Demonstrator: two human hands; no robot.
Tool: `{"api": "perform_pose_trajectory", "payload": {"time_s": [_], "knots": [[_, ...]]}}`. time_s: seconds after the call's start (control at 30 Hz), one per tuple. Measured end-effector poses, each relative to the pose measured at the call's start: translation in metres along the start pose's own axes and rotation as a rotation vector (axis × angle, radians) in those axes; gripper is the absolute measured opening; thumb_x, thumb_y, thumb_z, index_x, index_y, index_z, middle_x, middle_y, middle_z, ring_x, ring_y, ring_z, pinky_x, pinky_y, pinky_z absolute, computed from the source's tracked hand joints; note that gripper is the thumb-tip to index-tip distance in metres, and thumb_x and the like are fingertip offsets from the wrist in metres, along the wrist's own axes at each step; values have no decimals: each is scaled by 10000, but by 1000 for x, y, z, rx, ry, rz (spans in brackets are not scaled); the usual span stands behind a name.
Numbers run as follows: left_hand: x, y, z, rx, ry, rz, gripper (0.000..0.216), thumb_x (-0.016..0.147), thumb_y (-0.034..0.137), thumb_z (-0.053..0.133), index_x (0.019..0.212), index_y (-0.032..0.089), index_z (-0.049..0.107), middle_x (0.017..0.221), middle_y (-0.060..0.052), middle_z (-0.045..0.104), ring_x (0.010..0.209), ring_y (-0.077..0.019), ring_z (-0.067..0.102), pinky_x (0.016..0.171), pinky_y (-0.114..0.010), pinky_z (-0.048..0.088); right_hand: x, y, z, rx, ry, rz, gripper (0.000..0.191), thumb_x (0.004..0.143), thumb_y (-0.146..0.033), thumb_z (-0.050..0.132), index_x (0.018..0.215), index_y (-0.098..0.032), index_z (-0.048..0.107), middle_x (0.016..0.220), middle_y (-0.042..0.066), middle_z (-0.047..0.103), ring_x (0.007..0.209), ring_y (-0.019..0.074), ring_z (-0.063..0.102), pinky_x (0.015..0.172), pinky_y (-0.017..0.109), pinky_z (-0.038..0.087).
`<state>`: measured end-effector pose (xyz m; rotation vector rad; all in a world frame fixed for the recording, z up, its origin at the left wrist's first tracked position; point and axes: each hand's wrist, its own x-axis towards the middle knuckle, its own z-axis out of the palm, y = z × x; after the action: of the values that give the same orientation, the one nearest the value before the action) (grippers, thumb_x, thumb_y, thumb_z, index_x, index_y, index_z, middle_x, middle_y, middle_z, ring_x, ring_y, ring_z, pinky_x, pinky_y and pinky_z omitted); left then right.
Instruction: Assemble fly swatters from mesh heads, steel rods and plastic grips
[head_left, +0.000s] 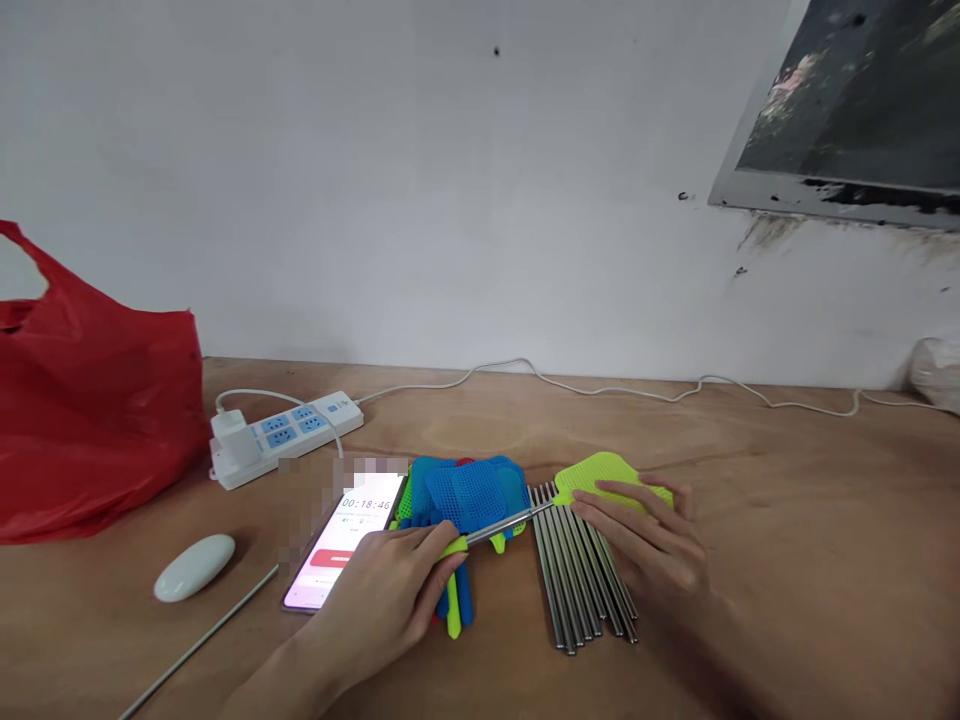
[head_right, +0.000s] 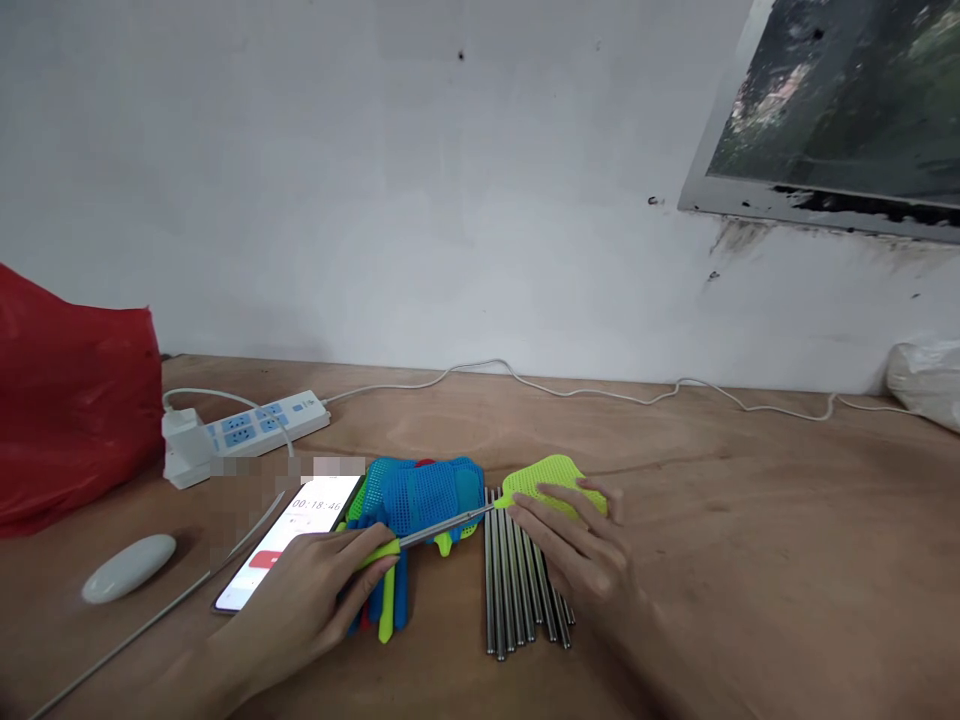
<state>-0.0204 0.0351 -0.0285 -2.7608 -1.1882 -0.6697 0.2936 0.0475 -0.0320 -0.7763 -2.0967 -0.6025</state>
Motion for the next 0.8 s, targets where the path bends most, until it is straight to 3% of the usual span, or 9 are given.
{"api": "perform_pose_trajectory", "payload": {"time_s": [0.1, 0.17, 0.23, 0.33, 0.5, 0.6, 0.7, 0.8], "knots": [[3, 2, -7, -9, 4, -4, 274, 1095, 292, 257, 927, 242, 467, 693, 26, 614, 562, -195, 608, 532, -307, 327, 5, -6, 0, -1, 94, 137, 448, 875, -1, 604, 1151, -333, 724, 1293, 29, 711, 1357, 371, 492, 1105, 649, 338], [5, 3, -9, -17, 4, -4, 282, 1092, 282, 266, 907, 242, 474, 691, 28, 614, 554, -190, 606, 528, -305, 334, 9, -9, 0, 56, 139, 221, 374, 876, -19, 636, 1057, -324, 753, 1485, 36, 552, 1429, 398, 390, 1078, 681, 379], [5, 3, -9, -15, 9, -4, 285, 1090, 279, 274, 897, 241, 480, 691, 27, 620, 549, -190, 608, 522, -306, 337, 12, -11, 0, 127, 135, 276, 267, 885, -75, 666, 992, -298, 766, 1545, 54, 469, 1433, 404, 383, 1067, 680, 405], [3, 1, -6, 4, 9, -11, 285, 1089, 287, 276, 910, 238, 491, 698, 24, 634, 553, -196, 617, 521, -308, 347, 9, -7, 2, 251, 74, 401, 133, 920, -212, 663, 1001, -256, 759, 1531, 110, 478, 1400, 392, 441, 1077, 659, 417], [2, -2, -2, 27, -31, -7, 287, 1094, 301, 270, 937, 229, 499, 739, 7, 653, 592, -215, 638, 536, -317, 366, -11, 13, 18, 522, 75, 781, 206, 979, -369, 593, 1067, -243, 729, 1432, 141, 592, 1322, 334, 554, 1013, 522, 526], [2, -2, -3, 24, -61, 6, 281, 1090, 289, 283, 931, 228, 507, 752, 1, 656, 615, -225, 643, 554, -322, 382, -18, 28, 24, 740, 70, 1005, 337, 892, -483, 694, 1130, -245, 681, 1253, 134, 713, 1101, 296, 710, 877, 430, 614], [3, -2, -5, 14, -63, 11, 251, 1082, 280, 318, 936, 229, 516, 766, 1, 655, 628, -223, 641, 567, -317, 394, -12, 40, 15, 781, 33, 1168, 539, 733, -565, 816, 1139, -244, 666, 1250, 136, 720, 980, 301, 750, 810, 426, 636], [4, -1, -8, -3, -46, 30, 232, 1081, 283, 333, 951, 228, 518, 785, -1, 656, 645, -216, 639, 578, -314, 411, 3, 42, -3, 972, -136, 1337, 582, 694, -507, 866, 1175, -242, 675, 1082, 101, 792, 976, 314, 754, 796, 408, 632]]}}
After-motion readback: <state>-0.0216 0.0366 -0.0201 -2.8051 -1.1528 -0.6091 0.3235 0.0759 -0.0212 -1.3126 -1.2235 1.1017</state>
